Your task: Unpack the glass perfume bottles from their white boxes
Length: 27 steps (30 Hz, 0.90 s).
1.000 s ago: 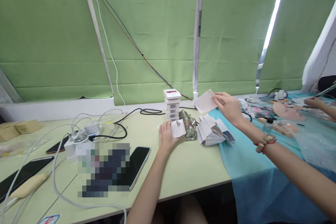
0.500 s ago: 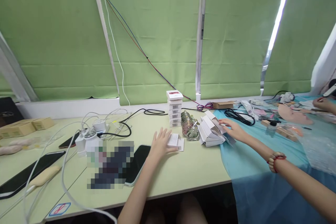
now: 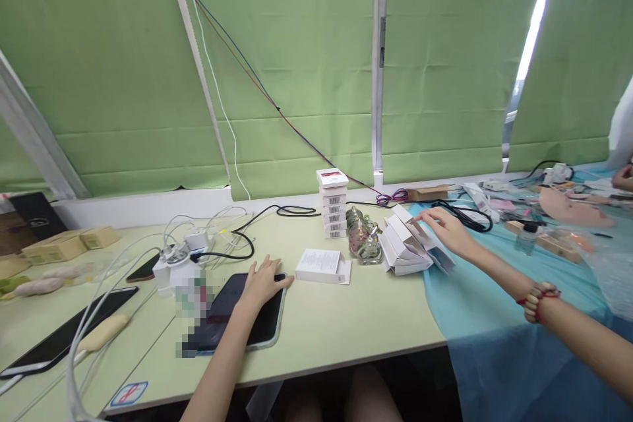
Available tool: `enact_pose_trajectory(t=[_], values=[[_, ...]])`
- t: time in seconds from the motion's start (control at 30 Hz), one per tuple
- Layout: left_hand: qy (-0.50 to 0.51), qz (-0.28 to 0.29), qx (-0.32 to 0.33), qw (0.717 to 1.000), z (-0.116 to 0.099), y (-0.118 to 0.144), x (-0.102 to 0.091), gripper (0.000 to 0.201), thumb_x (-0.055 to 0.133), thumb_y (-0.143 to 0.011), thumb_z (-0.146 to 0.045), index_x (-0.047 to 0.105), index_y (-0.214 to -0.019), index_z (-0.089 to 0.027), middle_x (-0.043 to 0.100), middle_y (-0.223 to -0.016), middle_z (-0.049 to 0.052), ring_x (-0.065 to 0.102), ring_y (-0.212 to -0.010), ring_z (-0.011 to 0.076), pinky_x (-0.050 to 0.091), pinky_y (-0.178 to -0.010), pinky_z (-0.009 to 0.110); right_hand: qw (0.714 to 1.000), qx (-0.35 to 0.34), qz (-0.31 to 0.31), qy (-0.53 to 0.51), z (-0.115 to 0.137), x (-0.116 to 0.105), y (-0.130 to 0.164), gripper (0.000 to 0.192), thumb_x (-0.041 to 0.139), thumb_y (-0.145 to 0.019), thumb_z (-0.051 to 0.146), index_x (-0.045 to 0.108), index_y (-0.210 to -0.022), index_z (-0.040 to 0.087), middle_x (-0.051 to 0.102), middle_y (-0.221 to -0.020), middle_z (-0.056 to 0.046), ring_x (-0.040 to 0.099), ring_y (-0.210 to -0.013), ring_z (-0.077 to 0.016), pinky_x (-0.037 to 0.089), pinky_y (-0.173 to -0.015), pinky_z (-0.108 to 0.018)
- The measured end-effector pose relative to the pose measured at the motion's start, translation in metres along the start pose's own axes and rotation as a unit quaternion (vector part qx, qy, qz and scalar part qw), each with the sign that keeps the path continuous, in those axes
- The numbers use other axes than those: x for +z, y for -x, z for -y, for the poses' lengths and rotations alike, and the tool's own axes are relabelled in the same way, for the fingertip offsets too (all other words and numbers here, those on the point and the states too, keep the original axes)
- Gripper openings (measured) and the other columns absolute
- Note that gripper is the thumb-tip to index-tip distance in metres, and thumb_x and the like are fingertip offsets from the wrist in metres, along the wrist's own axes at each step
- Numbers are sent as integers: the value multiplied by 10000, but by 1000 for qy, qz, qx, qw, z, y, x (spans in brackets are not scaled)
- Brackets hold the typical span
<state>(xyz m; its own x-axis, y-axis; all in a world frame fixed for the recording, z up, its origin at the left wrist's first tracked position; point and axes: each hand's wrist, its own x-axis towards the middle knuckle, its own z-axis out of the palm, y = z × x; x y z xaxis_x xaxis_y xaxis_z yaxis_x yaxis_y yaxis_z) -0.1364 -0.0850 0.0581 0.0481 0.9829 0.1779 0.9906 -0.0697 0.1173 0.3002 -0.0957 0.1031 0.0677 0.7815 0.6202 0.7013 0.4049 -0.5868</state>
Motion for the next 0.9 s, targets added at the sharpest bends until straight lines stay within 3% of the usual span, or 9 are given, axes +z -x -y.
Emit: enact_pose_trajectory(t=[0.07, 0.17, 0.27, 0.37, 0.5, 0.63, 0.73, 0.83, 0.9], values=[[-1, -8, 4, 1000, 1, -1, 1, 501, 498, -746, -414, 525, -1198, -199, 501, -1332, 120, 283, -1356, 239, 160, -1108, 460, 999, -38, -3, 7, 14, -3, 2, 324, 405, -855, 420, 655, -852, 213, 604, -979, -82, 559, -954, -204, 464, -762, -319], [14, -25, 66, 997, -10, -3, -1, 602, 532, -714, -341, 437, -1296, -220, 433, -1394, 91, 218, -1380, 239, 114, -1125, 460, 993, -118, -18, 21, 43, -5, 4, 240, 429, -860, 348, 628, -885, 216, 582, -992, -76, 544, -988, -208, 432, -864, -351], [39, 28, 131, 990, -38, -11, -3, 841, 622, -627, -373, 300, -1391, -233, 293, -1473, 98, 100, -1404, 250, 75, -1129, 472, 980, -198, -10, 14, 76, 4, 7, 192, 428, -862, 264, 608, -890, 201, 576, -981, -78, 540, -983, -202, 416, -897, -355], [40, 78, 154, 984, -73, -18, -3, 961, 661, -583, -455, 241, -1417, -229, 160, -1512, 108, 25, -1407, 259, 70, -1127, 479, 964, -257, 68, 26, 104, 30, 11, 173, 440, -855, 206, 608, -896, 198, 594, -935, -73, 553, -922, -194, 434, -852, -350], [-5, 35, 77, 996, -95, -4, 1, 926, 642, -622, -397, 238, -1421, -161, 143, -1504, 161, 30, -1399, 300, 102, -1118, 490, 937, -265, 216, 66, 114, 83, 28, 284, 536, -792, 198, 569, -1074, 180, 578, -1073, -101, 544, -1009, -207, 448, -866, -345], [-34, -79, 53, 995, -69, 43, 12, 809, 584, -674, -435, 316, -1398, -193, 168, -1510, 115, 18, -1407, 282, 42, -1133, 473, 918, -242, 289, 124, 102, 133, 51, 633, 632, -732, 315, 417, -1316, 196, 342, -1406, -175, 304, -1304, -315, 297, -1029, -473], [-25, -158, -36, 986, -38, 83, 22, 901, 596, -619, -575, 343, -1380, -165, 199, -1499, 149, 43, -1404, 314, 70, -1126, 497, 924, -181, 316, 120, 99, 159, 65, 740, 603, -738, 435, 323, -1390, 223, 196, -1488, -171, 98, -1378, -347, 138, -1075, -546], [-8, -230, -119, 966, -23, 112, 23, 816, 506, -714, -551, 303, -1391, -143, 217, -1488, 158, 87, -1401, 305, 124, -1114, 501, 939, -132, 299, 104, 109, 173, 74, 755, 565, -740, 499, 337, -1389, 187, 195, -1488, -178, 52, -1387, -330, 11, -1088, -554], [5, -257, -161, 953, -21, 123, 19, 808, 516, -710, -544, 309, -1385, -151, 216, -1484, 157, 112, -1395, 309, 157, -1105, 500, 943, -157, 283, 80, 123, 177, 79, 727, 531, -766, 486, 351, -1383, 148, 235, -1476, -177, 54, -1393, -289, -65, -1099, -515]])
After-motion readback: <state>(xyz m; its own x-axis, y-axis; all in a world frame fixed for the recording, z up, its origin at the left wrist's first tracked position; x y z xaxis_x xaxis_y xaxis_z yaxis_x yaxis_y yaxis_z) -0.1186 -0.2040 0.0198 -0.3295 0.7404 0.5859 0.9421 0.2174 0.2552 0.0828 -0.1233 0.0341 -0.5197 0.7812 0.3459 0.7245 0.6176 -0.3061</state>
